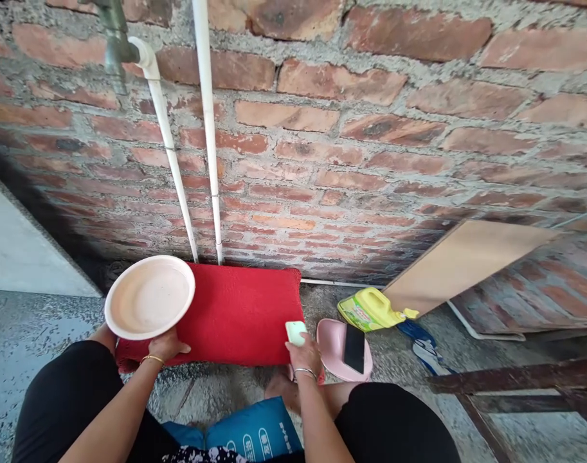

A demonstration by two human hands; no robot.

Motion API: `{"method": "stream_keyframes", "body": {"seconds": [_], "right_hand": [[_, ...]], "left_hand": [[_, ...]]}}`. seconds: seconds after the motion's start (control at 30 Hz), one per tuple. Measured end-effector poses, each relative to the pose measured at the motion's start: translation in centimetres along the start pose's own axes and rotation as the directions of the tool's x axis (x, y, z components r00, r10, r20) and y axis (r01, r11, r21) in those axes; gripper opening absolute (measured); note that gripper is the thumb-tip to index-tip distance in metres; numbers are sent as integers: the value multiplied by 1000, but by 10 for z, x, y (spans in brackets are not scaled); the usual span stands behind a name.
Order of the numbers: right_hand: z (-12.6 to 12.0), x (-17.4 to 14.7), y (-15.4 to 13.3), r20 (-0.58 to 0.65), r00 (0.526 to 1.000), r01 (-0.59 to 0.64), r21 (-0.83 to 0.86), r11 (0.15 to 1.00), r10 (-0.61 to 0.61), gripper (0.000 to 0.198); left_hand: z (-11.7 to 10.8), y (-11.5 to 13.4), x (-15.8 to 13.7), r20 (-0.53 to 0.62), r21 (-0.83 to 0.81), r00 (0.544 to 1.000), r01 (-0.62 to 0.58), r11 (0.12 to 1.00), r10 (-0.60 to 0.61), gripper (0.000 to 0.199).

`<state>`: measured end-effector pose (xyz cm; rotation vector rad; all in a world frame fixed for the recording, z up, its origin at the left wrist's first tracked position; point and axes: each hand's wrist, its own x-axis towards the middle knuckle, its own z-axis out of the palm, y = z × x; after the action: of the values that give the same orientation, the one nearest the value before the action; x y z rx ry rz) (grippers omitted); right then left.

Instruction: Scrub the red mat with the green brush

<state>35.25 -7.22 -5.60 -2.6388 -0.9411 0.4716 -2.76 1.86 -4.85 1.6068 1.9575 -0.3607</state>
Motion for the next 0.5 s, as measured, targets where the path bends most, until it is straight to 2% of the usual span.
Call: {"method": "stream_keyframes", "body": {"seconds": [0.07, 0.1, 0.17, 0.23, 0.3, 0.4, 0.5], "right_hand": [[-5, 9, -1, -79, 995, -55, -14, 998, 54, 48], [-4, 11, -9, -82, 996, -35, 4, 999, 35, 48], [7, 7, -37, -43, 995, 87, 47, 995, -85, 46], [27, -6, -79, 43, 971, 232, 73, 970, -236, 43], [50, -23, -129, 122, 928, 343, 86, 935, -352, 40], [77, -45, -200, 193, 833, 512, 89, 854, -519, 42], [92, -52, -245, 279, 739, 631, 35, 775, -613, 45]], "left_hand": [[-7, 5, -8, 20, -1, 1000, 17, 1000, -17, 84], [-10, 8, -10, 31, 0, 999, 27, 1000, -27, 80], [-14, 11, -12, 49, 4, 998, 44, 999, -44, 75], [-16, 12, -12, 50, 8, 998, 40, 999, -40, 76], [-17, 12, -11, 46, 13, 999, 26, 1000, -27, 80], [-15, 12, -9, 67, 17, 997, 47, 999, -48, 79], [-11, 11, -4, 76, 23, 994, 72, 997, -73, 79]]}}
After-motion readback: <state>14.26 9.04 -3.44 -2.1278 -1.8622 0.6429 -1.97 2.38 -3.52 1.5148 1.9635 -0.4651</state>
